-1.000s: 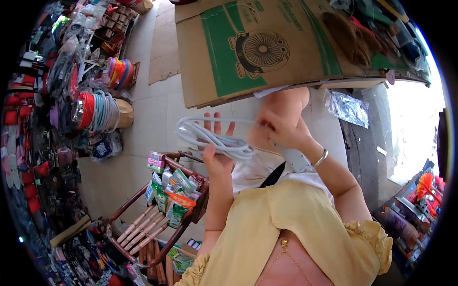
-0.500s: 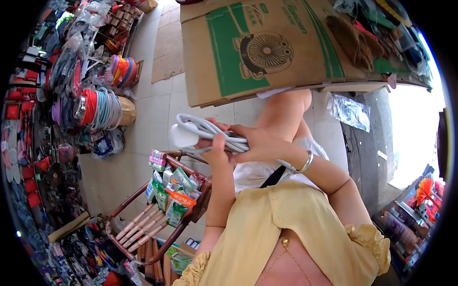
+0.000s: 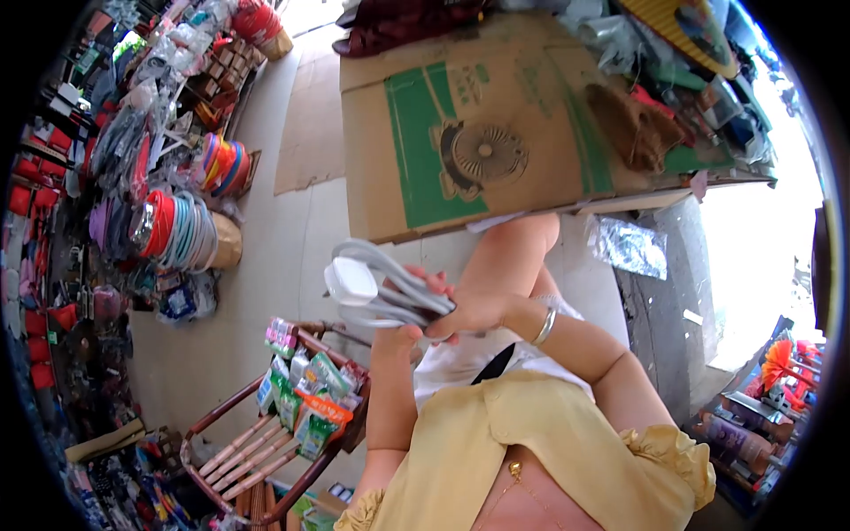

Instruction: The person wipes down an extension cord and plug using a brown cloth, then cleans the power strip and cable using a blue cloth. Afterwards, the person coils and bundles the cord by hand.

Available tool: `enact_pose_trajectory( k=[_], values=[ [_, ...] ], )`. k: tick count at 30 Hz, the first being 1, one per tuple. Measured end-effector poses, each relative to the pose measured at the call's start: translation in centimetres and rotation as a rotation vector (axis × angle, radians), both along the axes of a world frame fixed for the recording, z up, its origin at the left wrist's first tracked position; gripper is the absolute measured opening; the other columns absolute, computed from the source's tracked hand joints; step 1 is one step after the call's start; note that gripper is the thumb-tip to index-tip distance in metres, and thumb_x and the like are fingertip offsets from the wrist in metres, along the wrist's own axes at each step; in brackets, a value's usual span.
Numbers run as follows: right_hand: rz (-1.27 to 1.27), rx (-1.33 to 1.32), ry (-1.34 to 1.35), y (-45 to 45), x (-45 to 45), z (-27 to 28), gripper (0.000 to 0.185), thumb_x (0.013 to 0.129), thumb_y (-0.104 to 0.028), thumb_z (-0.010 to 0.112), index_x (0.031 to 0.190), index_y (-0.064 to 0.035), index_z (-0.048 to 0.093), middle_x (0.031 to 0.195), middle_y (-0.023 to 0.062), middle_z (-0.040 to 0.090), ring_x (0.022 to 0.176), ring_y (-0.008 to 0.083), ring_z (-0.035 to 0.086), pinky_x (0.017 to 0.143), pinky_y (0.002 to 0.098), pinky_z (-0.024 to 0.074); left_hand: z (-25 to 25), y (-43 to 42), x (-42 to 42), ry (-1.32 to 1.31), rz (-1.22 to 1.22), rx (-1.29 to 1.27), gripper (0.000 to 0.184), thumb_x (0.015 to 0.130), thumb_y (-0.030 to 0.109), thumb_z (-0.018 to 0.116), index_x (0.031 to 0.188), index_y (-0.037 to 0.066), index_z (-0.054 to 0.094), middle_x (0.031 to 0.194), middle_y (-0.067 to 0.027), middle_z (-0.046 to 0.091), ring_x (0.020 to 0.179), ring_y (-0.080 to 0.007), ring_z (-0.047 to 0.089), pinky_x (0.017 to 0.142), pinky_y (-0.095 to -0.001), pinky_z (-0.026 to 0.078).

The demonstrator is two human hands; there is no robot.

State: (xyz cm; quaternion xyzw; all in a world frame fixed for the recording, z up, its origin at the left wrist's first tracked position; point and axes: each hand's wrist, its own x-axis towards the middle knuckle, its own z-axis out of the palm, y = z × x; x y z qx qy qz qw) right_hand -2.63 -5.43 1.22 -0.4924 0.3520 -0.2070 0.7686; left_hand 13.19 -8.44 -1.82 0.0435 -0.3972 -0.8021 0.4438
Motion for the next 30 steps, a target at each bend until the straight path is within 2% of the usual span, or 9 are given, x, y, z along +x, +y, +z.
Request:
enact_pose_trajectory(
  k=[2, 4, 8, 10, 11, 14, 19, 23, 30],
  values=[
    [-0.057, -0.036, -0.030, 0.5, 1.0, -0.4, 0.040, 0.074, -0.033, 0.064, 0.093, 0.0020, 0.059, 0.074, 0.0040, 0.056, 0.067, 0.0123, 0.053, 0.060, 0.0265, 0.0443, 0.3, 0.3, 0.4, -0.214, 0.143, 0.049, 0.065, 0.060, 0.026, 0.081, 0.110, 0.009, 0.043, 0.086, -0.0092, 0.057, 0.086, -0.0254, 0.060, 0.104, -0.0485, 0.026],
    [-0.109, -0.062, -0.065, 0.3, 0.7, 0.1, 0.042, 0.074, -0.037, 0.064, 0.092, 0.0015, 0.059, 0.075, 0.0049, 0.056, 0.068, 0.0124, 0.053, 0.059, 0.0268, 0.0439, 1.1, 0.8, 0.0, -0.213, 0.181, 0.084, 0.049, 0.065, 0.019, 0.075, 0.102, 0.010, 0.044, 0.078, -0.0056, 0.055, 0.078, -0.0226, 0.060, 0.102, -0.0466, 0.029],
    [0.078, -0.312, 0.422, 0.4, -0.6, 2.1, 0.056, 0.077, -0.042, 0.064, 0.109, 0.0018, 0.052, 0.083, 0.0119, 0.060, 0.078, 0.0243, 0.060, 0.070, 0.0324, 0.0463, 1.3, 1.1, 0.9, -0.393, 0.331, 0.172, 0.030, 0.070, 0.007, 0.061, 0.095, 0.010, 0.043, 0.073, -0.0049, 0.052, 0.071, -0.0202, 0.056, 0.096, -0.0445, 0.037],
    [-0.292, -0.707, 0.473, 0.9, -0.5, 1.1, 0.062, 0.077, -0.043, 0.064, 0.120, -0.0013, 0.047, 0.089, 0.0135, 0.061, 0.079, 0.0289, 0.060, 0.072, 0.0343, 0.0469, 2.0, 1.2, 1.3, -0.336, 0.338, 0.325, 0.028, 0.071, 0.004, 0.060, 0.093, 0.010, 0.043, 0.071, -0.0050, 0.050, 0.069, -0.0188, 0.054, 0.083, -0.0419, 0.046],
    [-0.286, -0.713, 0.480, 0.9, -0.6, 0.9, 0.062, 0.077, -0.043, 0.064, 0.120, -0.0013, 0.047, 0.089, 0.0135, 0.061, 0.079, 0.0289, 0.060, 0.072, 0.0343, 0.0469, 2.3, 1.2, 1.2, -0.276, 0.302, 0.286, 0.027, 0.072, 0.003, 0.060, 0.092, 0.010, 0.043, 0.071, -0.0044, 0.049, 0.066, -0.0177, 0.052, 0.069, -0.0386, 0.049],
    [-0.324, -0.710, 0.378, 0.9, -0.5, 4.3, 0.063, 0.079, -0.043, 0.063, 0.126, -0.0053, 0.045, 0.092, 0.0126, 0.062, 0.082, 0.0300, 0.060, 0.071, 0.0342, 0.0475, 1.9, 1.4, 0.8, -0.290, 0.218, 0.349, 0.027, 0.072, 0.002, 0.060, 0.091, 0.010, 0.043, 0.072, -0.0042, 0.049, 0.065, -0.0179, 0.052, 0.066, -0.0369, 0.047],
    [-0.450, -0.673, 0.289, -3.4, -3.6, 5.3, 0.027, 0.081, -0.011, 0.064, 0.106, -0.0024, 0.060, 0.086, 0.0044, 0.063, 0.076, 0.0096, 0.058, 0.069, 0.0226, 0.0475, 1.7, 1.8, 1.1, -0.208, 0.169, 0.385, 0.028, 0.071, 0.000, 0.061, 0.091, 0.010, 0.044, 0.073, -0.0038, 0.049, 0.064, -0.0181, 0.051, 0.063, -0.0356, 0.046],
    [-0.767, -0.828, 0.470, -9.9, -8.2, 7.6, 0.022, 0.081, -0.008, 0.062, 0.102, -0.0029, 0.062, 0.086, 0.0036, 0.061, 0.076, 0.0070, 0.054, 0.067, 0.0203, 0.0450, 0.6, 1.9, 1.5, -0.145, 0.157, 0.470, 0.025, 0.074, -0.001, 0.062, 0.090, 0.010, 0.045, 0.074, -0.0045, 0.051, 0.066, -0.0186, 0.053, 0.065, -0.0370, 0.047],
    [-0.871, -1.112, 1.232, -19.4, -13.1, 6.4, 0.027, 0.078, -0.026, 0.059, 0.097, -0.0084, 0.065, 0.097, 0.0120, 0.058, 0.090, 0.0299, 0.057, 0.077, 0.0381, 0.0447, -0.3, 2.3, 1.6, -0.123, 0.099, 0.448, 0.026, 0.074, 0.003, 0.063, 0.091, 0.012, 0.045, 0.073, -0.0037, 0.049, 0.066, -0.0180, 0.052, 0.063, -0.0370, 0.044]
  ],
)
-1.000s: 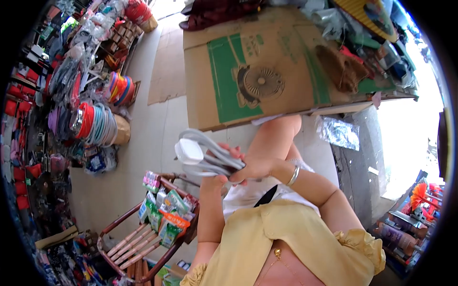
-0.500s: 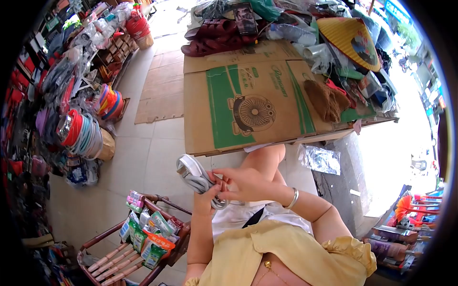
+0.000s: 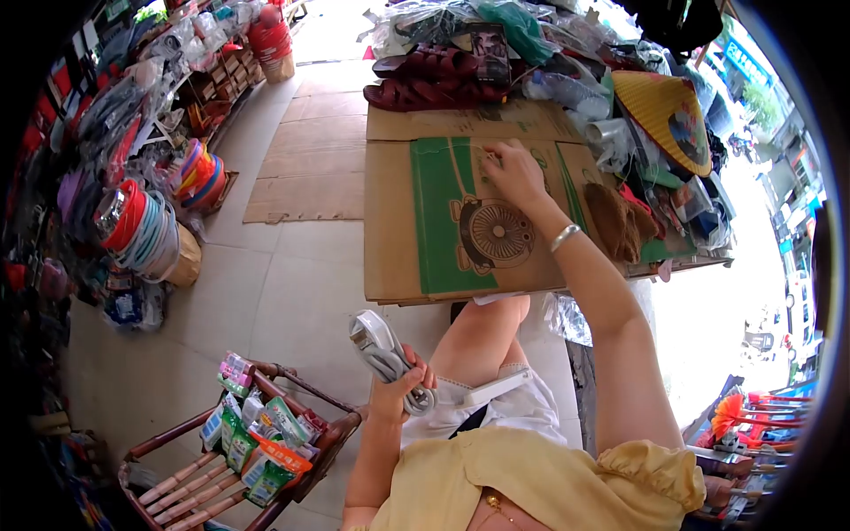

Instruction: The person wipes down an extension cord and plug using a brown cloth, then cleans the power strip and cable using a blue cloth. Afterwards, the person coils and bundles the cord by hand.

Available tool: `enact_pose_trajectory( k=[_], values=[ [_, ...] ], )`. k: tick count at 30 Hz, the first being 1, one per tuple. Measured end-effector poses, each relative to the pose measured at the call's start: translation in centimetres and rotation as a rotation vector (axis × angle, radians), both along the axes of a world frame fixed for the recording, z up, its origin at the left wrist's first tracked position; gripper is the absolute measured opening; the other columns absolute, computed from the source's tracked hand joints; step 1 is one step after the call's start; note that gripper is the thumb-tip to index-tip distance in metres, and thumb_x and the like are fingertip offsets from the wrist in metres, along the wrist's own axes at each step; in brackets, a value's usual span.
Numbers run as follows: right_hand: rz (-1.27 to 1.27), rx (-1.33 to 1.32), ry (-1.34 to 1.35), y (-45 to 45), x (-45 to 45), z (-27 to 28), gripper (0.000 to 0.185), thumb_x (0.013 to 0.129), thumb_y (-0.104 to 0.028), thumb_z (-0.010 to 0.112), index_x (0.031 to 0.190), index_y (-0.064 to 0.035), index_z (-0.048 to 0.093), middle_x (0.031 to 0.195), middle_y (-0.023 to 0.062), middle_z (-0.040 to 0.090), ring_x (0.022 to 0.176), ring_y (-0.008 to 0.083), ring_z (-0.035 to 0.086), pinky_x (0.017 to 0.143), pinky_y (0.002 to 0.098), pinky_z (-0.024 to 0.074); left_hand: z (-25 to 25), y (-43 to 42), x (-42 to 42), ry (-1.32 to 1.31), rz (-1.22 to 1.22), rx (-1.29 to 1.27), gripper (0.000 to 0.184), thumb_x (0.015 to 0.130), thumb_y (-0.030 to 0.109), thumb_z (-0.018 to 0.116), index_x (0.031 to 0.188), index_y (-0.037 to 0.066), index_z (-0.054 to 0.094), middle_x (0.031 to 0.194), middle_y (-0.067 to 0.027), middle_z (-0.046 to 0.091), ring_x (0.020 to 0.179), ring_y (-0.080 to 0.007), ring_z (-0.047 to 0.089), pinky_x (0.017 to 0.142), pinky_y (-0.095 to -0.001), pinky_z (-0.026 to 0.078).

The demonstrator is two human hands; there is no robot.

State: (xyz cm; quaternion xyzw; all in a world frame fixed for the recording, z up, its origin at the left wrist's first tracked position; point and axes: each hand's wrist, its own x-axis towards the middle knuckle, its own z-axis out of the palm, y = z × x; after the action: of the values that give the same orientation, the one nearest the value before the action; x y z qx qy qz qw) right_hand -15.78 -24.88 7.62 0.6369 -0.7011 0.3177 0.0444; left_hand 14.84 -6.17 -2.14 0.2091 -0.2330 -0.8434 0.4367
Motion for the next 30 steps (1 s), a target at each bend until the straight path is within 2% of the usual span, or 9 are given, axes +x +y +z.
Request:
enact_pose_trajectory(
  k=[8, 13, 15, 17, 19, 21, 25, 28, 30],
  values=[
    [-0.116, 0.029, 0.134, -1.7, -0.7, -1.0, 0.018, 0.077, -0.025, 0.058, 0.084, -0.0105, 0.066, 0.093, 0.0103, 0.060, 0.089, 0.0312, 0.056, 0.078, 0.0399, 0.0441, -0.3, -0.5, 0.4, -0.012, -0.010, 0.026, 0.028, 0.073, 0.001, 0.064, 0.092, 0.012, 0.046, 0.073, -0.0036, 0.049, 0.067, -0.0181, 0.052, 0.065, -0.0371, 0.044],
    [-0.141, 0.095, -0.211, 2.0, -1.1, 0.9, 0.020, 0.075, -0.026, 0.058, 0.080, -0.0080, 0.065, 0.083, 0.0103, 0.063, 0.083, 0.0272, 0.060, 0.071, 0.0376, 0.0464, -0.2, -0.8, 0.7, -0.164, -0.125, -0.026, 0.032, 0.072, 0.001, 0.065, 0.096, 0.011, 0.046, 0.075, -0.0046, 0.051, 0.069, -0.0182, 0.053, 0.066, -0.0372, 0.045],
    [-0.139, 0.128, -0.213, 3.4, -2.3, 0.7, 0.021, 0.074, -0.027, 0.058, 0.082, -0.0081, 0.065, 0.083, 0.0102, 0.064, 0.082, 0.0271, 0.060, 0.071, 0.0369, 0.0466, 0.8, -1.1, 0.7, -0.717, -0.369, -0.240, 0.040, 0.069, 0.007, 0.070, 0.102, 0.007, 0.048, 0.080, -0.0057, 0.056, 0.072, -0.0205, 0.057, 0.068, -0.0369, 0.046],
    [-0.140, 0.160, -0.218, 4.9, -3.3, 0.6, 0.022, 0.074, -0.028, 0.058, 0.083, -0.0081, 0.065, 0.082, 0.0102, 0.064, 0.082, 0.0270, 0.060, 0.071, 0.0362, 0.0468, 2.4, -1.0, -0.5, -0.872, -0.413, -0.408, 0.043, 0.068, 0.014, 0.071, 0.103, 0.004, 0.048, 0.082, -0.0086, 0.058, 0.074, -0.0230, 0.059, 0.069, -0.0366, 0.047],
    [-0.139, 0.172, -0.147, 6.9, -3.5, 1.1, 0.025, 0.075, -0.027, 0.061, 0.086, -0.0049, 0.064, 0.076, 0.0097, 0.061, 0.069, 0.0210, 0.059, 0.065, 0.0312, 0.0457, 3.1, -1.2, -2.1, -1.023, -0.453, -0.585, 0.048, 0.068, 0.021, 0.072, 0.105, 0.002, 0.049, 0.084, -0.0116, 0.060, 0.076, -0.0255, 0.061, 0.070, -0.0364, 0.048],
    [-0.132, 0.046, -0.171, 8.7, -4.1, 1.4, 0.022, 0.076, -0.023, 0.061, 0.087, -0.0046, 0.064, 0.077, 0.0085, 0.061, 0.067, 0.0192, 0.058, 0.064, 0.0294, 0.0453, 3.6, -1.4, -3.6, -1.355, -0.718, -0.717, 0.050, 0.067, 0.030, 0.069, 0.104, 0.001, 0.051, 0.086, -0.0181, 0.062, 0.081, -0.0340, 0.061, 0.072, -0.0393, 0.048],
    [-0.151, -0.174, -0.306, 13.3, -6.5, 2.5, 0.017, 0.076, -0.018, 0.061, 0.088, -0.0060, 0.064, 0.082, 0.0081, 0.060, 0.071, 0.0219, 0.058, 0.065, 0.0325, 0.0465, 0.9, -0.7, -5.2, -1.464, -0.708, -1.021, 0.051, 0.068, 0.034, 0.066, 0.106, 0.004, 0.050, 0.089, -0.0211, 0.062, 0.086, -0.0378, 0.059, 0.075, -0.0424, 0.047],
    [-0.213, -0.284, -0.166, 16.4, -9.5, 2.7, 0.015, 0.076, -0.013, 0.062, 0.089, -0.0053, 0.064, 0.080, 0.0077, 0.060, 0.068, 0.0194, 0.056, 0.064, 0.0301, 0.0461, 1.3, -0.3, -5.8, -1.482, -0.907, -1.158, 0.059, 0.069, 0.040, 0.066, 0.114, 0.006, 0.048, 0.098, -0.0207, 0.061, 0.090, -0.0357, 0.059, 0.077, -0.0434, 0.047],
    [-0.196, -0.331, -0.084, 17.5, -11.8, 2.0, 0.014, 0.078, -0.013, 0.060, 0.088, -0.0050, 0.065, 0.082, 0.0089, 0.061, 0.078, 0.0221, 0.058, 0.071, 0.0339, 0.0459, 2.8, 0.2, -6.5, -1.478, -1.193, -1.209, 0.055, 0.070, 0.038, 0.065, 0.114, 0.009, 0.050, 0.100, -0.0219, 0.060, 0.094, -0.0334, 0.059, 0.080, -0.0423, 0.047]
  ],
)
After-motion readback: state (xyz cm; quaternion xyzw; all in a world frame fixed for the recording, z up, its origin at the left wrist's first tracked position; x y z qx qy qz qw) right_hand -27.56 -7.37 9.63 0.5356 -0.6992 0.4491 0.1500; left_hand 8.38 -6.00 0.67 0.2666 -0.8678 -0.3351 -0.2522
